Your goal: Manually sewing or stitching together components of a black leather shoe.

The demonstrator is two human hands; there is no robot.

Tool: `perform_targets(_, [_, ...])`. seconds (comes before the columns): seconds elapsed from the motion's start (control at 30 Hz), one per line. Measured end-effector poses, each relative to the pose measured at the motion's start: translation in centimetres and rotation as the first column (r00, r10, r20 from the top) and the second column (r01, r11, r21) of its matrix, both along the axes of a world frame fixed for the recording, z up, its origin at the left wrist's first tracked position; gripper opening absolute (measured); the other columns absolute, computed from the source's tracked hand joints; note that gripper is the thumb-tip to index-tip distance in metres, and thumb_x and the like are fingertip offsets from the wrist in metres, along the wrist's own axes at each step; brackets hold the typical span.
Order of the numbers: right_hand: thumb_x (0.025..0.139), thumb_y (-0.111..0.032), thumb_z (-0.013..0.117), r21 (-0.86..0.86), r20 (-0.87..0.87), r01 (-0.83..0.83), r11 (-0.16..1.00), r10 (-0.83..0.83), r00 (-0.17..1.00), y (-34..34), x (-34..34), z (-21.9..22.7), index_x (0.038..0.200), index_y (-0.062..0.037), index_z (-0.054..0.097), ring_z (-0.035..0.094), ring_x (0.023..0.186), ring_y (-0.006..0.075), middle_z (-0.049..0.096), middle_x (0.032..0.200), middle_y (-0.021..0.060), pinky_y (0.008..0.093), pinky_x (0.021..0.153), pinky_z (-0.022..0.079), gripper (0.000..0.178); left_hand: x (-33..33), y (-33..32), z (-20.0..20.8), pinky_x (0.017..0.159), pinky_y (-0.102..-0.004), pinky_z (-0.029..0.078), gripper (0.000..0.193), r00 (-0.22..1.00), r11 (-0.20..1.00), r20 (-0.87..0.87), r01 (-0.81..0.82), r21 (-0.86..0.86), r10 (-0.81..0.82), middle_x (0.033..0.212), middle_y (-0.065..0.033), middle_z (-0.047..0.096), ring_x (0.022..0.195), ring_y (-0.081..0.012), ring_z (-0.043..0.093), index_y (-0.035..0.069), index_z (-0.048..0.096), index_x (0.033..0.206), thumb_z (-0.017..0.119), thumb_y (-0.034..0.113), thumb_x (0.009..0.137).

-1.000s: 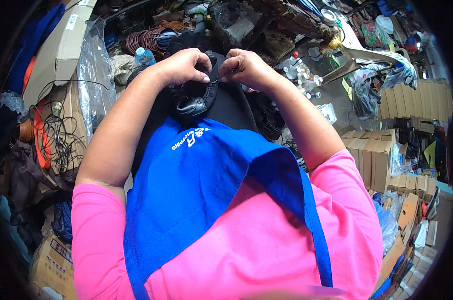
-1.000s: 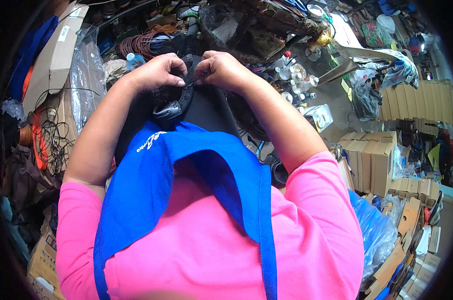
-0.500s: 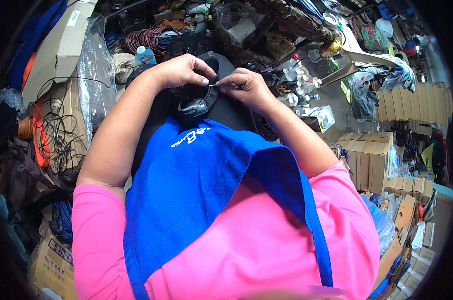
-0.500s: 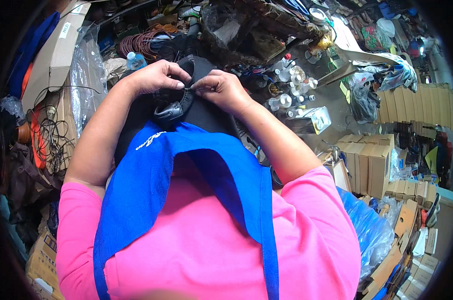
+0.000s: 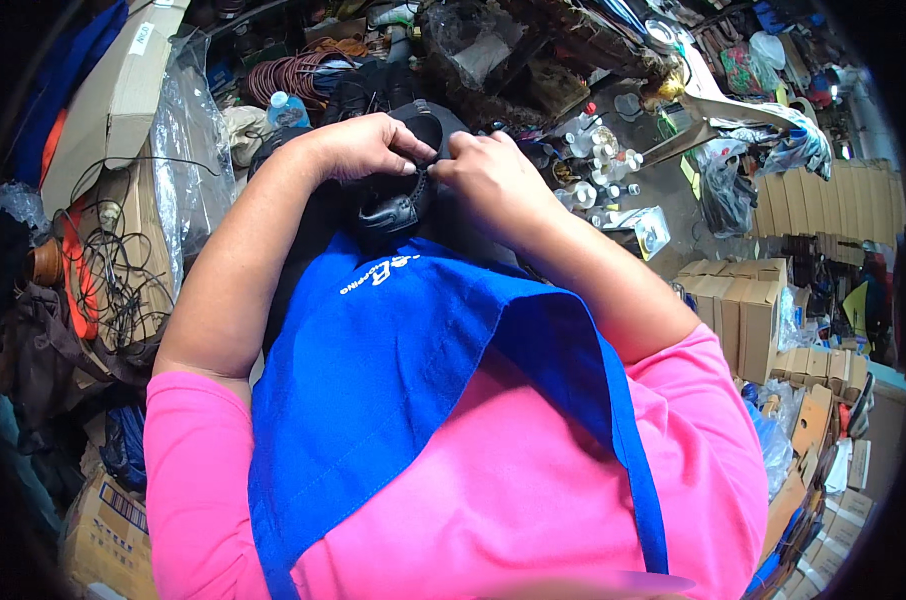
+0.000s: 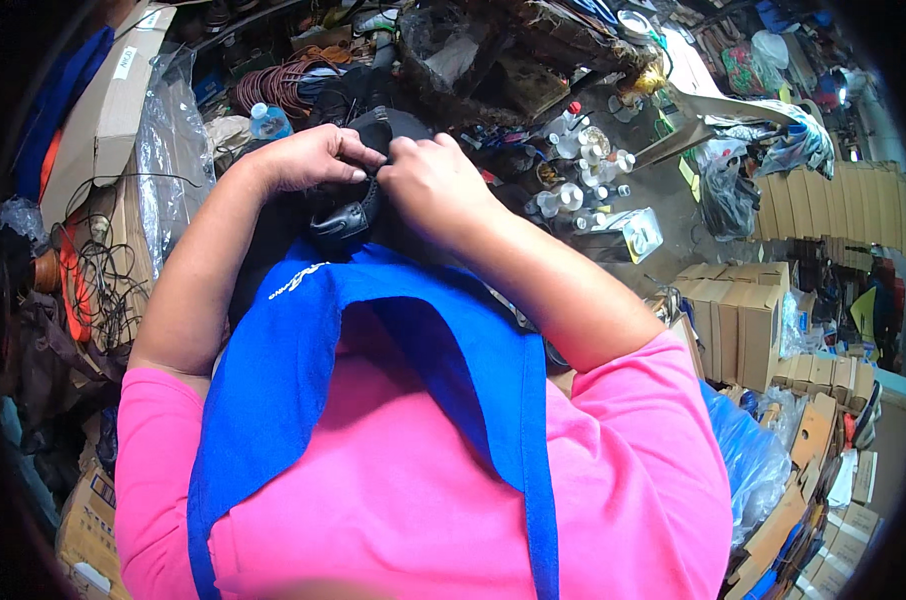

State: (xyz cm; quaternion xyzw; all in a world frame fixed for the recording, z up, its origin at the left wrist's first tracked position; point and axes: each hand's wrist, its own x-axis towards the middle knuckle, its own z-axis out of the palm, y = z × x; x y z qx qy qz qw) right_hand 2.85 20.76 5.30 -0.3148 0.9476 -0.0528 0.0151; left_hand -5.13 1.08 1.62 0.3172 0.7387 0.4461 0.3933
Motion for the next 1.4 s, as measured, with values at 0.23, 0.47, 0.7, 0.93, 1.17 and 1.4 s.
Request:
perform_targets(0.23, [0.073, -0.009, 0.062, 0.049, 0.104, 0.000, 0.999, -0.005, 0.995, -1.3, -2.4, 0.3, 0.083, -0.0070, 0.067, 0.063, 0.081, 0.0332, 0.062, 0.088, 0.0150, 0.0432, 0.070, 0.051, 0.011, 0.3, 0.5, -0.7, 0.081, -0.0305, 0.047, 0.033, 0.939, 0.988, -0.324, -0.139, -0.064, 0.111, 0.093, -0.0095, 0.060, 0.090, -0.0204, 0.059, 0.002, 0.064, 0.101, 0.071, 0.003, 0.069])
perform_targets(0.47, [0.075, -0.025, 0.072, -0.312, 0.460, 0.256, 0.915, -0.090, 0.883, 0.9, -3.6, -2.5, 0.088, -0.0055, 0.066, 0.064, 0.073, 0.0262, 0.065, 0.074, 0.0130, 0.0357, 0.068, 0.050, 0.024, 2.8, 0.2, -0.4, 0.085, -0.0365, 0.048, 0.033, 0.753, 0.935, -0.558, -0.324, 0.144, 0.347, 0.098, -0.0113, 0.061, 0.096, -0.0279, 0.059, 0.008, 0.066, 0.099, 0.075, 0.009, 0.067])
perform_targets(0.7, [0.078, -0.026, 0.074, -0.482, 0.529, 0.284, 0.829, 0.018, 0.849, 3.7, -2.1, -3.4, 0.086, -0.0044, 0.061, 0.051, 0.087, 0.0149, 0.048, 0.090, 0.0058, 0.0286, 0.074, 0.043, 0.027, 5.4, -3.8, -1.3, 0.078, -0.0321, 0.048, 0.028, 0.885, 0.950, -0.376, -0.310, -0.036, 0.275, 0.088, -0.0132, 0.065, 0.086, -0.0217, 0.063, 0.001, 0.062, 0.103, 0.067, 0.014, 0.079])
perform_targets(0.93, [0.089, -0.035, 0.060, -0.600, 0.766, 0.793, 0.108, -0.207, 0.608, 4.3, -4.1, -5.2, 0.080, -0.0002, 0.062, 0.059, 0.085, 0.0203, 0.062, 0.091, 0.0102, 0.0329, 0.072, 0.048, 0.036, 4.0, -7.6, 2.1, 0.079, -0.0306, 0.044, 0.027, 0.800, 0.791, -0.473, -0.537, -0.294, 0.368, 0.086, -0.0083, 0.060, 0.084, -0.0195, 0.060, 0.003, 0.065, 0.083, 0.060, 0.029, 0.088])
perform_targets(1.17, [0.096, -0.041, 0.043, -0.119, 0.504, 0.896, -0.428, 0.751, 0.426, 3.1, -2.9, -5.1, 0.073, -0.0100, 0.051, 0.049, 0.067, 0.0198, 0.049, 0.067, 0.0041, 0.0396, 0.077, 0.044, 0.039, 4.5, -0.7, 1.4, 0.076, -0.0366, 0.042, 0.042, 0.294, 0.177, 0.921, -0.951, 0.254, 0.256, 0.069, -0.0050, 0.050, 0.072, -0.0205, 0.053, 0.010, 0.050, 0.066, 0.046, 0.038, 0.096])
perform_targets(1.4, [0.098, -0.034, 0.041, -0.339, 0.704, 0.896, -0.285, 0.555, 0.443, 7.6, -0.7, -6.3, 0.057, -0.0138, 0.032, 0.022, 0.042, 0.0129, 0.022, 0.050, -0.0017, 0.0314, 0.059, 0.035, 0.047, 3.8, -3.6, -2.2, 0.066, -0.0333, 0.040, 0.044, 0.390, 0.342, 0.870, -0.896, 0.284, 0.301, 0.053, 0.0032, 0.025, 0.045, -0.0125, 0.028, 0.016, 0.033, 0.058, 0.043, 0.034, 0.098])
